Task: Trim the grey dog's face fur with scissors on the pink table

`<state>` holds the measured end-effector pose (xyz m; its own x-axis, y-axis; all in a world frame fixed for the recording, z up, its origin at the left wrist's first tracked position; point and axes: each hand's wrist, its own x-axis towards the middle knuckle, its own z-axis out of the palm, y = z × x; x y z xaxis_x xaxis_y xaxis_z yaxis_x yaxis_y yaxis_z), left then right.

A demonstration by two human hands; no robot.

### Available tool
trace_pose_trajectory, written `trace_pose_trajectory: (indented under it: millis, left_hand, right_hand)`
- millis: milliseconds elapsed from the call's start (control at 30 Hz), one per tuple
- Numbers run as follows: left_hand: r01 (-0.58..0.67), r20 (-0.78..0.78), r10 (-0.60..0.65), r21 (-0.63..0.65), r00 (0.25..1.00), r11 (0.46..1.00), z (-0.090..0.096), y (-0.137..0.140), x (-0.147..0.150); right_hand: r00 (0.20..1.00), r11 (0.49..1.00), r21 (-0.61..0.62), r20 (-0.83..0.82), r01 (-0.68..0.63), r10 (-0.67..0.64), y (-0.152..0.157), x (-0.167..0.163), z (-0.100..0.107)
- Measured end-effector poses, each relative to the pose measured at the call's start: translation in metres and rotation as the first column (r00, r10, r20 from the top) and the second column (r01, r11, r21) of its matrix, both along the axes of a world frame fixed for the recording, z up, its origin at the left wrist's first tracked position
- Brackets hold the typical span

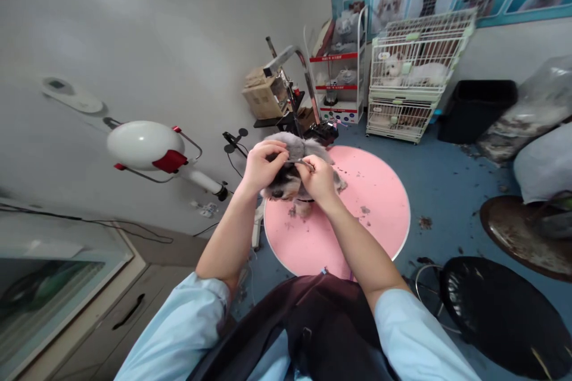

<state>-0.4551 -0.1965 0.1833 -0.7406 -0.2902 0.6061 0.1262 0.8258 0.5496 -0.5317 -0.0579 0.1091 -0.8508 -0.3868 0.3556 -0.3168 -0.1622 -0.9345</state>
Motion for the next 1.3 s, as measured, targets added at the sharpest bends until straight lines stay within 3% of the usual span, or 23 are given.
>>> trace_pose_trajectory:
  millis: [100, 200, 333, 433, 567, 667, 733, 1000, 1300]
  left_hand:
    - [-0.049, -0.035, 0.05, 0.018, 0.998, 0.999, -0.008, -0.003, 0.003]
    - [-0.093, -0.043, 0.096, 0.048, 0.994, 0.994, -0.018, -0.006, 0.005]
    - [-0.116, 0.005, 0.116, 0.147, 0.993, 0.982, -0.025, -0.01, 0.009]
    - [-0.107, 0.054, 0.098, 0.215, 0.994, 0.971, -0.024, -0.011, 0.011]
    - [-0.098, 0.077, 0.082, 0.246, 0.994, 0.964, -0.019, -0.01, 0.012]
    - [-0.105, 0.097, 0.082, 0.256, 0.992, 0.961, -0.016, -0.009, 0.011]
    - [-0.123, 0.107, 0.097, 0.275, 0.99, 0.953, -0.015, -0.01, 0.01]
    - [-0.155, 0.113, 0.12, 0.387, 0.986, 0.909, -0.014, -0.014, 0.007]
    - [-0.197, 0.159, 0.141, 0.427, 0.977, 0.883, -0.013, -0.015, 0.005]
  right_hand:
    - [0.997, 0.998, 0.031, 0.065, 0.049, -0.051, 0.003, -0.003, -0.021]
    - [0.972, 0.993, 0.117, 0.23, 0.008, -0.036, 0.01, -0.005, -0.051]
    - [0.894, 0.969, 0.12, 0.423, -0.215, 0.146, 0.018, 0.017, -0.089]
    - [0.877, 0.933, 0.127, 0.405, -0.336, 0.261, 0.018, 0.043, -0.103]
    - [0.968, 0.888, 0.387, 0.077, -0.249, 0.238, 0.015, 0.055, -0.103]
    - [0.969, 0.807, 0.573, -0.084, -0.145, 0.233, 0.012, 0.042, -0.1]
    - [0.964, 0.769, 0.631, -0.128, -0.102, 0.233, 0.01, 0.033, -0.101]
    - [0.964, 0.724, 0.684, -0.12, -0.093, 0.237, 0.009, 0.037, -0.108]
    - [0.97, 0.677, 0.727, -0.063, -0.116, 0.233, 0.0, 0.047, -0.091]
